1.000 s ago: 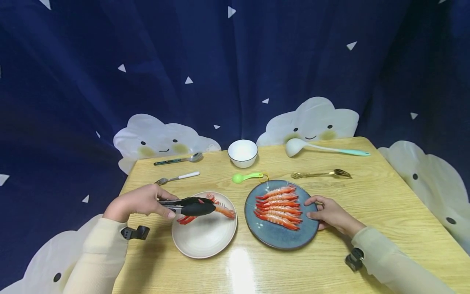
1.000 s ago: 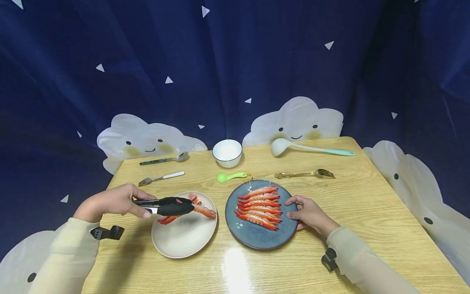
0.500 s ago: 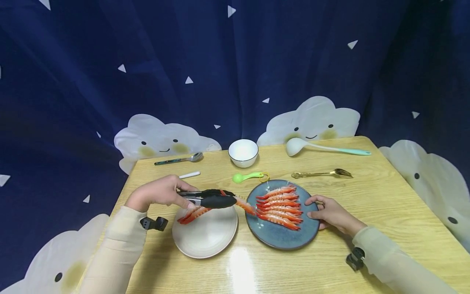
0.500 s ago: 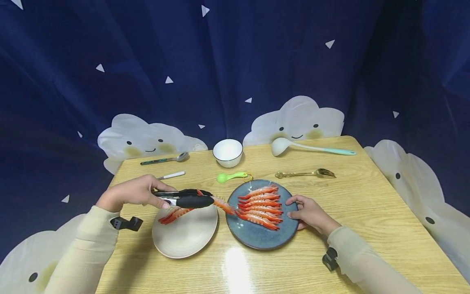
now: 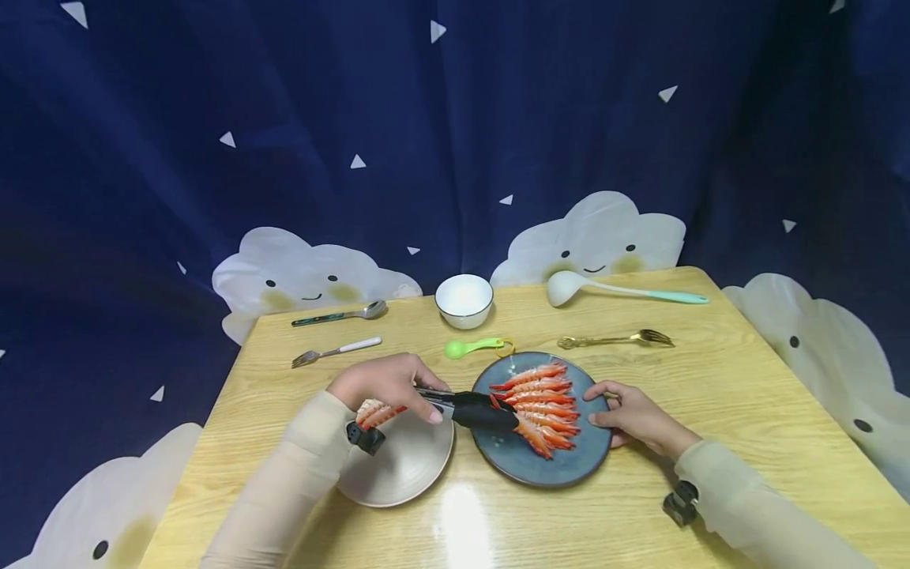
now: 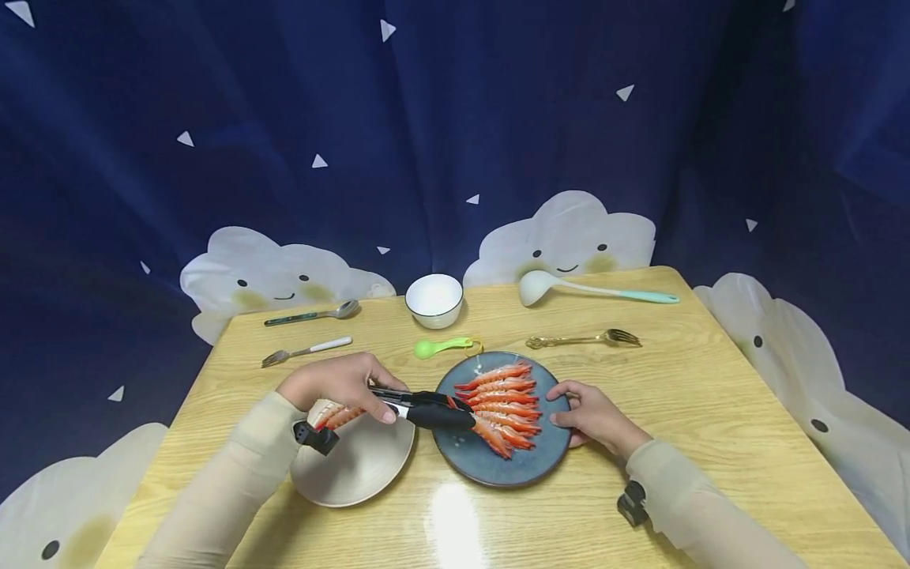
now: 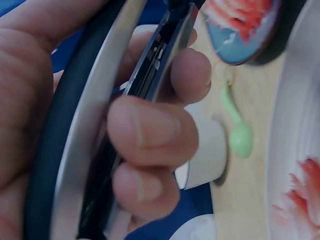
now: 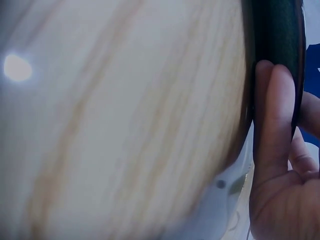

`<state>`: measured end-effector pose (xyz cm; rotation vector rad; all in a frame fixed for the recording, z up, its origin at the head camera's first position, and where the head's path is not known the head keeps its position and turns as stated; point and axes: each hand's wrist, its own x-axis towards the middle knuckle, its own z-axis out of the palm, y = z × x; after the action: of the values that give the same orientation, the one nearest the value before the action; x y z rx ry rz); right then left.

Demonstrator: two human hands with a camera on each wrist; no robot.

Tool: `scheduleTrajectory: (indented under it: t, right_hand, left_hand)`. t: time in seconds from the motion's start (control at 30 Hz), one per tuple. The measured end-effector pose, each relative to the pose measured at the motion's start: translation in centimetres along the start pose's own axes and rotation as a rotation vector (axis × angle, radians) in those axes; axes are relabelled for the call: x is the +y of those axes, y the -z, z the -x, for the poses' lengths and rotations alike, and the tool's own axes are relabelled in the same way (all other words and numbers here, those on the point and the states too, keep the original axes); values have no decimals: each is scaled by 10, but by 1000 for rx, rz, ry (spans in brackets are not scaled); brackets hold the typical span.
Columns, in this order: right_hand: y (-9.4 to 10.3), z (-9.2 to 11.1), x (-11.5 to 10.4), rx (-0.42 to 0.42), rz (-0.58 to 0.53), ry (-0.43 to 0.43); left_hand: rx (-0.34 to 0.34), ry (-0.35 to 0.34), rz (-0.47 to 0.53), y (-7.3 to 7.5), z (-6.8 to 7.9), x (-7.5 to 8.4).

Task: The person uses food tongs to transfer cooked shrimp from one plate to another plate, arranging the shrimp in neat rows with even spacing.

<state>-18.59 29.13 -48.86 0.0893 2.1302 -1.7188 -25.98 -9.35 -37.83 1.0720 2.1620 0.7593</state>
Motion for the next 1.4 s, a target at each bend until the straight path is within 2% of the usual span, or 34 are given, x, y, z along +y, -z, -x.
scheduleTrajectory:
  t: [0.13, 0.23, 0.57, 0.67, 0.73, 0.87, 1.03, 1.13, 1.3, 1.4]
  right_hand:
    - [-1, -1, -2, -10, -8, 0]
    - [0, -1, -3, -8, -5, 1]
    - [0, 0, 1, -7, -17, -10]
    - [-2, 0, 3, -22, -42, -12]
    - [-2, 0, 3, -27, -49, -9]
    - [-1, 1, 2, -12, -28, -8]
    - [1, 0, 0, -8, -29, -6]
    - [0, -1, 0, -17, -40, -2]
    - [-1, -2, 1, -27, -43, 7]
    - [0, -2, 1, -19, -50, 2]
  left_hand:
    - [-41, 11, -40, -5, -3, -3]
    - [-58, 53, -107, -4, -5, -2]
    - [-75, 196, -389, -1, -20, 28]
    - [-72, 247, -473, 0, -21, 34]
    - [-61, 255, -501, 2, -20, 36]
    - [-52, 230, -481, 4, -19, 33]
    - [-142, 221, -344, 2, -23, 30]
    - [-164, 253, -352, 2, -26, 31]
    - [-117, 310, -427, 9, -23, 36]
    - [-68, 287, -441, 14, -20, 40]
